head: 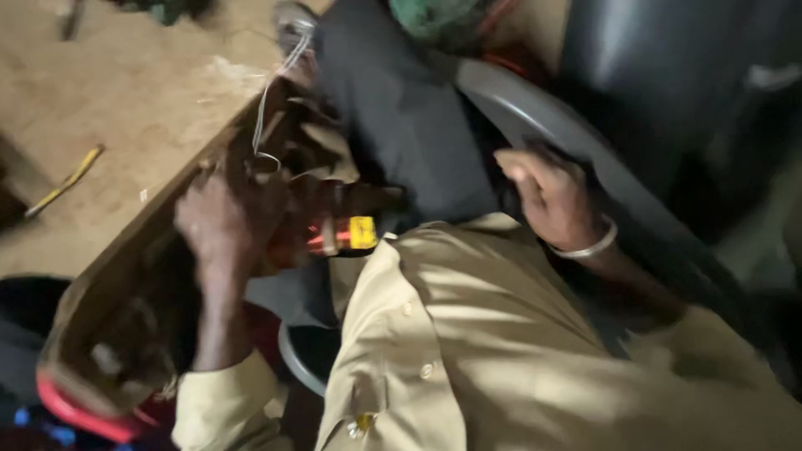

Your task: The person winds a thin white string around a cylindrical core wrapped with copper wire, using a wooden jig to hold the assembly. They repeatedly tie off and cut the string with pliers, then remove the copper coil from the core and place it on the floor.

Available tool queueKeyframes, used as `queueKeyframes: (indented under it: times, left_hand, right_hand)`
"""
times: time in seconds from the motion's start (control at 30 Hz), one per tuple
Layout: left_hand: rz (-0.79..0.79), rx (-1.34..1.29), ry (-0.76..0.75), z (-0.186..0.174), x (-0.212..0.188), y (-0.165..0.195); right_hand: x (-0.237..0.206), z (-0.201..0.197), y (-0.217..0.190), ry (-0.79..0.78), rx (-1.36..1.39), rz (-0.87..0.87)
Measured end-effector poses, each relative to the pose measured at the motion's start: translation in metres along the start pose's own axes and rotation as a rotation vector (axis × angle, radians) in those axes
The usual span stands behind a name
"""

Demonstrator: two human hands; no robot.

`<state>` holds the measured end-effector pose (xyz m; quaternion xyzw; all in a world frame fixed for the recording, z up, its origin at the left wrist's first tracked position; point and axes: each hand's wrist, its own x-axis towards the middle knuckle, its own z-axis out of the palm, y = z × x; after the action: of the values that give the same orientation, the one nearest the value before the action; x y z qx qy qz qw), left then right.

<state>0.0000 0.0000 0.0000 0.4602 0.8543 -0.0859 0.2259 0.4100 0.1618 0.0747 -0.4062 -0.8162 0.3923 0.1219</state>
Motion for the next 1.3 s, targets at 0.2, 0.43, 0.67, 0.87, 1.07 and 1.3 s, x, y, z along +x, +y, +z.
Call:
queueKeyframes:
  times: [0.2,0.43,0.67,0.87,1.07,1.3]
  left_hand:
    - [-0.059,0.056,-0.273,-0.058,0.003,0.060]
    - [-0.005,0.067,-0.133,-0.011,0.008,0.037]
    - [0.047,-0.003,-0.094,0.013,0.014,0.019]
    - [-0.031,-0.191,-0.143,-0.025,0.006,0.039]
    - [-0.067,-0.058,-0.183,-0.031,0.008,0.038]
    - [-0.117,-0.100,-0.300,-0.057,0.008,0.054]
  right_hand:
    - [-0.176,0.057,0.189,-0.007,0.216,0.831]
    - [-0.162,0.125,0.213,0.127,0.691,1.169]
    - [-0.093,0.120,0.177,0.195,0.850,1.123]
    - [-0.055,0.110,0.180,-0.100,0.541,0.678]
    - [-0.033,0.128,0.180,0.001,0.012,0.353]
    - [-0.016,0.037,0.072,-0.073,-0.103,0.060]
